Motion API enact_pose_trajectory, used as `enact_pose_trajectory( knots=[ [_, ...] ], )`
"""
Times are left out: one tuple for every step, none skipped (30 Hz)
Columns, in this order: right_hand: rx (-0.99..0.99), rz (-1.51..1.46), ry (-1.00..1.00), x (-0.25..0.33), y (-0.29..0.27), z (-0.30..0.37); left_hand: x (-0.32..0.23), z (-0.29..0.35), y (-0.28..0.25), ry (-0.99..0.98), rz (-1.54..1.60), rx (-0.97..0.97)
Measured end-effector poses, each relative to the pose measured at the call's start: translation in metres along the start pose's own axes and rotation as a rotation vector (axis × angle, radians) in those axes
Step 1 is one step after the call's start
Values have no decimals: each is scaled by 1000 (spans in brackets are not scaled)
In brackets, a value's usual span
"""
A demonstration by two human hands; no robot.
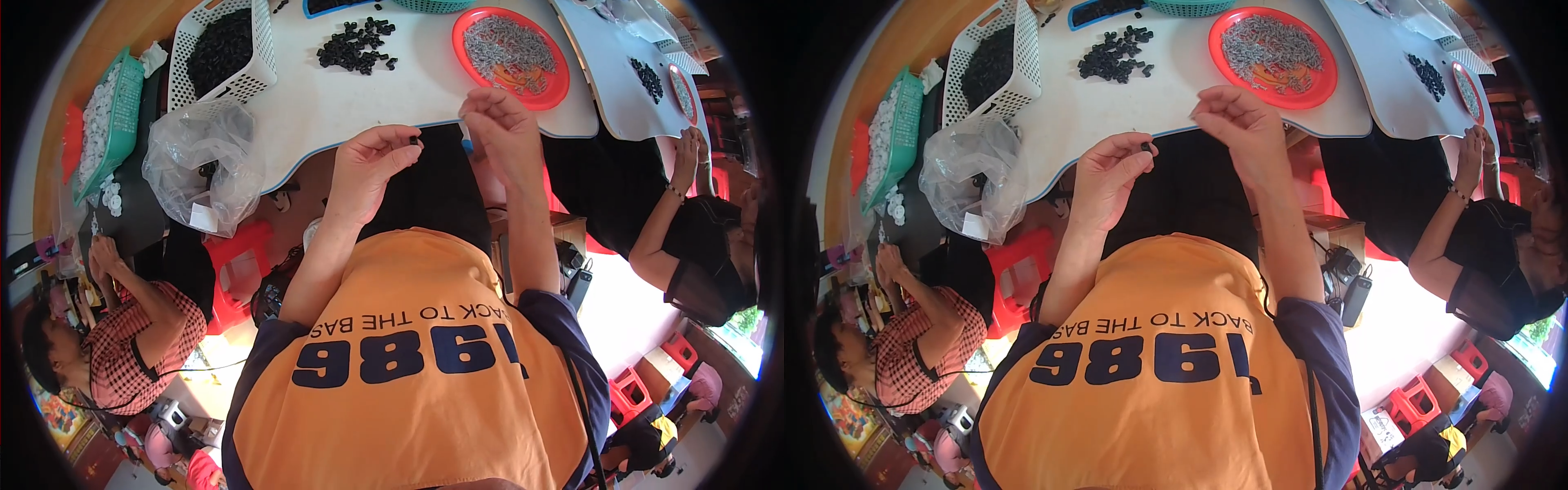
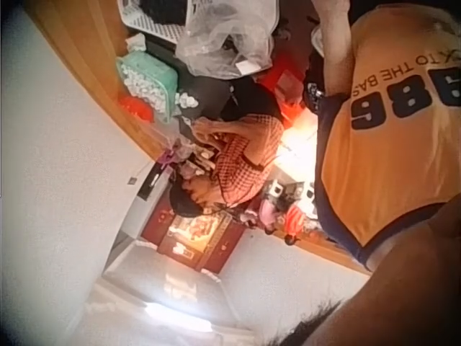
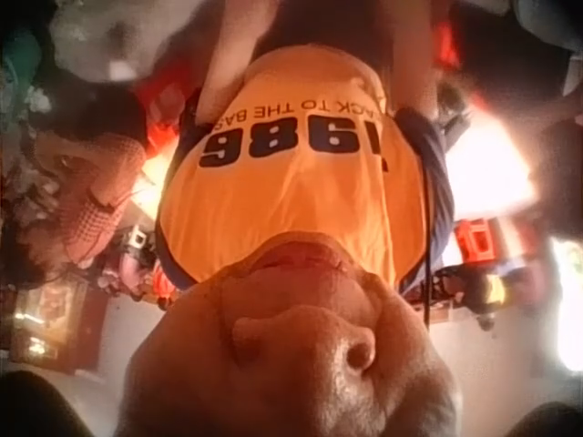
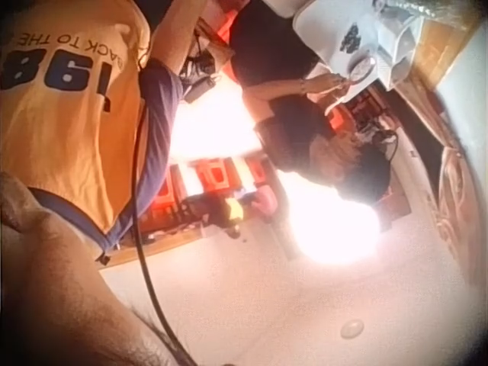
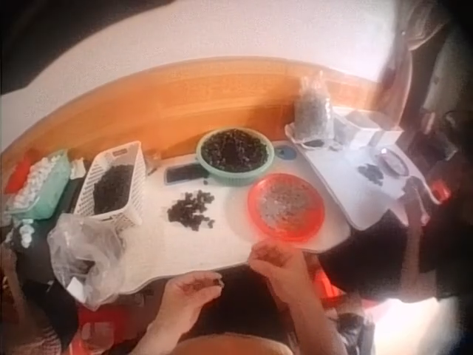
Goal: The person repeatedly picks up small black plastic pieces and metal pins from the table and trays, then fits the pins into the plastic pieces by hand.
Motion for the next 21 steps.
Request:
enact_pose_trajectory(
  knots=[
    [-2, 1, 0, 1, 6, 5, 2, 0, -2, 18, -34, -18],
    [22, 54, -53, 4, 14, 9, 5, 1, -4, 37, -69, -35],
    [46, 103, -103, 8, 21, 15, 3, 3, 0, 35, -69, -36],
    [46, 102, -102, 10, 24, 20, 0, 5, 3, 53, -106, -30],
    [59, 103, -109, 14, 27, 25, -3, 8, 8, 72, -143, -24],
    [72, 105, -117, 17, 31, 29, -4, 11, 11, 72, -144, -25],
    [73, 104, -117, 18, 34, 34, -6, 13, 14, 90, -166, -28],
    [67, 90, -115, 19, 37, 37, -8, 17, 15, 109, -188, -32],
    [61, 77, -115, 21, 39, 40, -8, 19, 16, 110, -188, -31],
    [61, 78, -116, 23, 40, 44, -8, 21, 17, 118, -207, -25],
    [61, 117, -124, 25, 42, 49, -9, 24, 18, 126, -226, -18],
    [61, 155, -138, 28, 43, 49, -10, 23, 20, 131, -229, -13],
    [60, 155, -145, 29, 42, 48, -12, 22, 22, 146, -258, -9],
    [72, 179, -154, 30, 42, 48, -13, 20, 24, 161, -287, -5],
    [84, 203, -155, 30, 39, 50, -12, 19, 28, 169, -277, 11],
    [81, 203, -156, 31, 36, 50, -11, 17, 33, 167, -278, 14],
    [78, 245, -152, 33, 34, 50, -10, 15, 37, 177, -284, 10],
    [75, 288, -145, 34, 31, 52, -6, 15, 41, 184, -289, 4],
    [72, 288, -141, 36, 26, 56, -1, 14, 45, 180, -288, 4],
    [67, 364, -135, 37, 22, 60, 4, 14, 50, 193, -353, 6],
    [63, 439, -133, 39, 19, 61, 5, 12, 53, 209, -420, 9]
  ],
)
Point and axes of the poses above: each hand's wrist, its own z-axis away from the middle knuckle, its own y-axis out of the palm, x = y × z, the point moved 5 cm from there along -z, towards the middle knuckle, and after that the axes turned 3 degrees about x, right-handed, at the moved point
